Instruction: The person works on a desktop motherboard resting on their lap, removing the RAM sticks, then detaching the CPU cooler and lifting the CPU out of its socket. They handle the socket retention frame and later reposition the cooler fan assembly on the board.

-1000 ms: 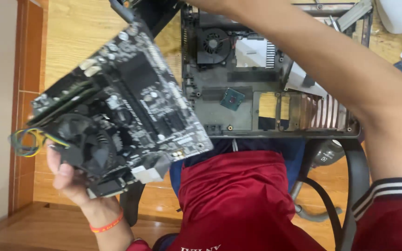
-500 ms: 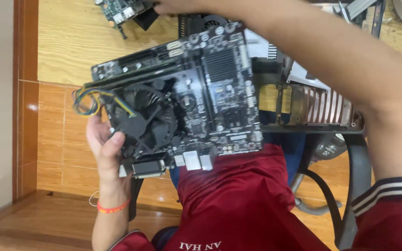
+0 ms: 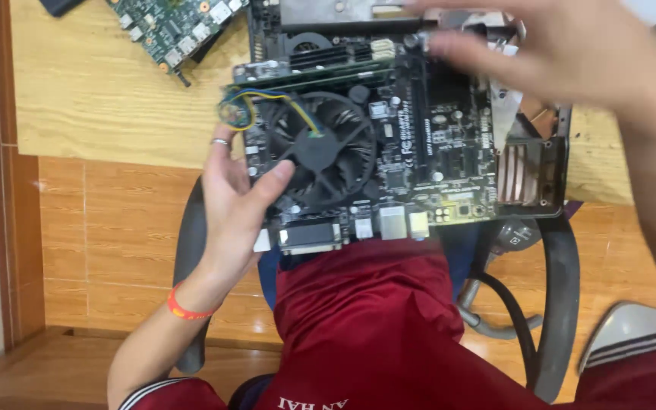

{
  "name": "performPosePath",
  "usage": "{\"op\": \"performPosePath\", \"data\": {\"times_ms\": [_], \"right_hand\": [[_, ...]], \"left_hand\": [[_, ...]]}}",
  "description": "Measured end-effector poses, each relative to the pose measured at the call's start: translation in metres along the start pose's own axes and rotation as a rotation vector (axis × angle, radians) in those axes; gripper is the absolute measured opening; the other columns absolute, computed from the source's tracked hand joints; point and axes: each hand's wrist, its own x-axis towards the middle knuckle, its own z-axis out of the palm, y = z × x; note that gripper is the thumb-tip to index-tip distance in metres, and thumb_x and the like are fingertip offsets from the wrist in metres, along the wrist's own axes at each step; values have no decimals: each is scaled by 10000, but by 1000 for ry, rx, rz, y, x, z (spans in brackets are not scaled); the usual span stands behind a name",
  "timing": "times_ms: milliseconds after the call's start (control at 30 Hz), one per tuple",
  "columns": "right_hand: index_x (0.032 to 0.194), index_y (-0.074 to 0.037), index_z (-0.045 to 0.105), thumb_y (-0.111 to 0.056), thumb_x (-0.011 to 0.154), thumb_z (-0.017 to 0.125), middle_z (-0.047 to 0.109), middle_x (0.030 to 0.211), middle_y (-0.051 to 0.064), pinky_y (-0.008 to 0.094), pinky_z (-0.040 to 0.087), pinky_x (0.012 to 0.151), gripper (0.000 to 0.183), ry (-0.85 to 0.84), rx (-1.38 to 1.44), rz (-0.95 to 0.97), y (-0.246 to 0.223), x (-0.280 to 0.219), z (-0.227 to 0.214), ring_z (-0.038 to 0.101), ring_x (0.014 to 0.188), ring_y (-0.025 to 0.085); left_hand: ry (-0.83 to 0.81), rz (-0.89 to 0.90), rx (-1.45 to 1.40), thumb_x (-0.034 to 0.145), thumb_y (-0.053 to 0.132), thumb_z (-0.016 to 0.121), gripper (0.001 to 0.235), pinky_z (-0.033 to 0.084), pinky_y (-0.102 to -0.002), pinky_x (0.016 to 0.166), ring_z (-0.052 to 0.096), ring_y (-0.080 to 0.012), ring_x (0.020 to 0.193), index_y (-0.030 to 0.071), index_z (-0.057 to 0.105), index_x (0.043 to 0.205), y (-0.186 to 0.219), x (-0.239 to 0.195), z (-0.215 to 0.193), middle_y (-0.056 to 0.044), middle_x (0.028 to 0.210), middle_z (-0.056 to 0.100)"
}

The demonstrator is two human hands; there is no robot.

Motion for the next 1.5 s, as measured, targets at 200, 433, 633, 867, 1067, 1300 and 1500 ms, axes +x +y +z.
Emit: {"op": "performPosePath", "data": {"times_ms": [200,433,633,867,1067,1300,1500], "right_hand": [[1176,5,729,-129,939,744,701,1199,175,425,552,917,273,331,224,-273,-13,-21,15,679,1099,339],[1210,-23,727,-94,982,764,693,1274,121,394,555,992,242,347,391,-169,-6,-29,33,679,1178,308],[1144,-18,751,-55,889,791,698,1210,133,410,555,926,261,349,362,-147,-17,-25,29,672,1131,314],[1129,-8,757,-6,893,796,700,1213,140,406,548,914,239,382,366,-160,-11,-29,33,677,1119,314],[1101,-18,768,83,873,758,720,1165,110,379,564,934,249,415,377,-124,-7,-26,43,694,1104,283],[1075,-20,756,52,792,788,682,1128,149,434,543,882,293,412,387,-221,-21,-14,30,668,1038,336],[1177,-102,766,-85,773,819,643,1269,131,465,548,984,408,308,193,-447,-25,3,16,601,1178,371]], "left_hand": [[-85,-33,149,958,-60,704,671,572,-344,1027,694,-191,1137,-15,284,1480,-20,19,16,-193,1266,676],[-232,-87,439,1021,71,654,639,552,-269,949,681,-124,1102,-92,290,1520,1,33,6,-110,1326,653],[-179,-308,1077,1008,339,590,617,557,-309,536,706,-163,587,-108,465,1414,49,51,25,-141,739,725],[-212,-194,1463,1042,405,655,539,505,-338,539,698,-234,514,-96,733,861,66,64,42,-146,582,675],[-53,380,1286,1026,117,691,274,597,-329,824,779,-246,958,-39,660,1250,96,48,43,-142,1062,745],[-489,578,1364,868,25,823,348,493,-483,1112,542,-399,1352,25,689,1189,69,56,25,-185,1388,558],[-594,569,1386,866,-49,756,555,497,-473,1160,545,-383,1401,41,617,1395,47,66,10,-179,1457,557]]}}
